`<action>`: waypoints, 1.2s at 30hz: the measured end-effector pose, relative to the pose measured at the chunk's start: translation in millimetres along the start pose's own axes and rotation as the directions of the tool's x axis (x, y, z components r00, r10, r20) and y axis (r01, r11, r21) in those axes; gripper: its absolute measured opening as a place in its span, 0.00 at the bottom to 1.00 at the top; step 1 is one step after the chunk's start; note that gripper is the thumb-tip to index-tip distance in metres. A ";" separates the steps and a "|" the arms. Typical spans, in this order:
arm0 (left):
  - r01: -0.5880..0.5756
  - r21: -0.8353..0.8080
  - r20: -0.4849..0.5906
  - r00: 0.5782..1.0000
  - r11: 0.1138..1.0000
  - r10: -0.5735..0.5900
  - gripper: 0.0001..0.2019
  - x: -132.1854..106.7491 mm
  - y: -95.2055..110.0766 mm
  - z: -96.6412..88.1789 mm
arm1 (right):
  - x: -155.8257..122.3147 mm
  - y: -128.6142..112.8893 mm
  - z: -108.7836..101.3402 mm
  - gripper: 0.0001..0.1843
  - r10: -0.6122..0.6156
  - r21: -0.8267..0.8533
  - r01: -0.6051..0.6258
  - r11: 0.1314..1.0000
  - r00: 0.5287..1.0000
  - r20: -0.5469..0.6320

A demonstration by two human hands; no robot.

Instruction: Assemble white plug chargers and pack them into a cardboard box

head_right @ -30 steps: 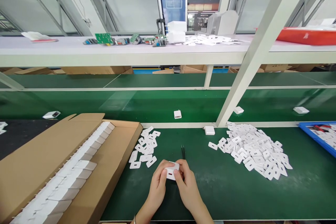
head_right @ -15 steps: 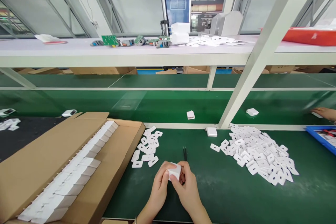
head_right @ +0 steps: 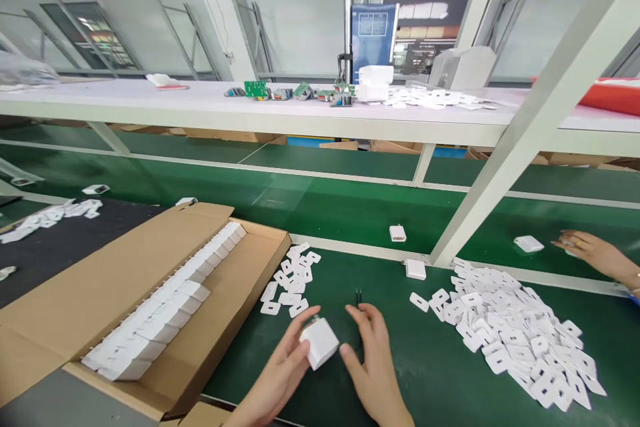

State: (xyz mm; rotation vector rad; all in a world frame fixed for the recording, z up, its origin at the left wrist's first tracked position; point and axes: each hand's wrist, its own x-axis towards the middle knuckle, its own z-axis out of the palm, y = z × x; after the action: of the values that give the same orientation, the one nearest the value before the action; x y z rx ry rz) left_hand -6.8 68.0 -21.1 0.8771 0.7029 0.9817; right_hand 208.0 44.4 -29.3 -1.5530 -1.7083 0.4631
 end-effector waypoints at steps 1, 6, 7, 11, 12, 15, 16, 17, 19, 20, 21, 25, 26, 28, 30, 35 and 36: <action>-0.064 0.127 -0.045 0.996 0.990 0.071 0.32 -1.9 11.9 -13.6 | 2.7 12.4 -9.1 0.24 0.022 -0.097 -0.028 0.995 0.998 -0.061; -0.062 0.875 -0.194 0.864 0.480 0.465 0.20 -0.3 97.9 -103.1 | 9.2 91.0 -51.1 0.35 -0.009 -0.579 -0.184 0.794 0.949 -0.315; 0.051 0.961 -0.188 0.840 0.271 0.509 0.19 2.1 114.4 -121.1 | 8.3 104.5 -54.8 0.34 -0.002 -0.623 -0.208 0.754 0.948 -0.319; 0.335 0.940 -0.251 0.803 -0.063 0.540 0.18 15.8 151.5 -180.8 | 2.4 132.8 -54.6 0.30 0.007 -0.672 -0.204 0.712 0.959 -0.284; 0.363 0.927 -0.263 0.802 -0.089 0.537 0.18 19.5 153.5 -191.7 | 1.9 133.7 -52.9 0.28 -0.005 -0.669 -0.189 0.719 0.961 -0.277; 0.420 0.887 -0.266 0.805 -0.193 0.530 0.18 29.2 151.1 -213.9 | 8.0 128.5 -51.2 0.23 -0.069 -0.656 -0.121 0.745 0.964 -0.257; 0.428 0.876 -0.261 0.809 -0.224 0.527 0.19 31.8 149.5 -218.4 | 13.3 125.8 -52.6 0.22 -0.097 -0.649 -0.093 0.755 0.963 -0.251; 0.430 0.867 -0.252 0.815 -0.252 0.521 0.19 34.2 148.1 -221.9 | 20.3 123.1 -55.1 0.22 -0.121 -0.641 -0.068 0.764 0.962 -0.246; 0.417 0.856 -0.229 0.836 -0.305 0.499 0.20 38.3 145.7 -227.0 | 38.7 119.3 -62.1 0.22 -0.140 -0.634 -0.049 0.772 0.959 -0.245; 0.406 0.853 -0.216 0.847 -0.329 0.486 0.20 40.1 144.4 -228.9 | 49.5 118.3 -65.8 0.24 -0.116 -0.638 -0.077 0.766 0.960 -0.255; 0.398 0.847 -0.205 0.856 -0.352 0.475 0.20 41.6 142.7 -230.7 | 60.7 118.2 -68.9 0.25 -0.068 -0.647 -0.126 0.752 0.961 -0.267; 0.431 0.800 -0.215 0.856 -0.418 0.471 0.20 43.9 130.8 -236.2 | 100.2 125.1 -72.0 0.34 0.185 -0.657 -0.343 0.671 0.936 -0.300; 0.451 0.784 -0.225 0.847 -0.426 0.482 0.20 43.6 127.2 -237.3 | 106.4 127.7 -70.8 0.35 0.208 -0.658 -0.360 0.662 0.931 -0.300; 0.487 0.757 -0.241 0.827 -0.436 0.507 0.22 42.4 121.5 -239.0 | 112.6 131.6 -68.1 0.34 0.227 -0.663 -0.364 0.654 0.930 -0.288; 0.506 0.745 -0.255 0.817 -0.434 0.517 0.23 41.4 118.9 -240.6 | 110.7 132.1 -66.9 0.31 0.241 -0.669 -0.357 0.652 0.934 -0.264; 0.513 0.767 -0.299 0.817 -0.385 0.493 0.21 39.4 124.5 -243.5 | 87.6 125.9 -74.1 0.31 0.257 -0.672 -0.316 0.670 0.948 -0.189; 0.519 0.771 -0.312 0.813 -0.369 0.492 0.21 39.0 126.2 -243.4 | 83.0 126.8 -76.6 0.31 0.251 -0.669 -0.299 0.680 0.953 -0.171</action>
State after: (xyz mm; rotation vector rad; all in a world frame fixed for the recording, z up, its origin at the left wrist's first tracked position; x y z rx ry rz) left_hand -243.0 212.3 -31.7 2.1605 2.4768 0.1892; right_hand 353.2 131.0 -46.1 -2.3570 -1.6864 -0.1294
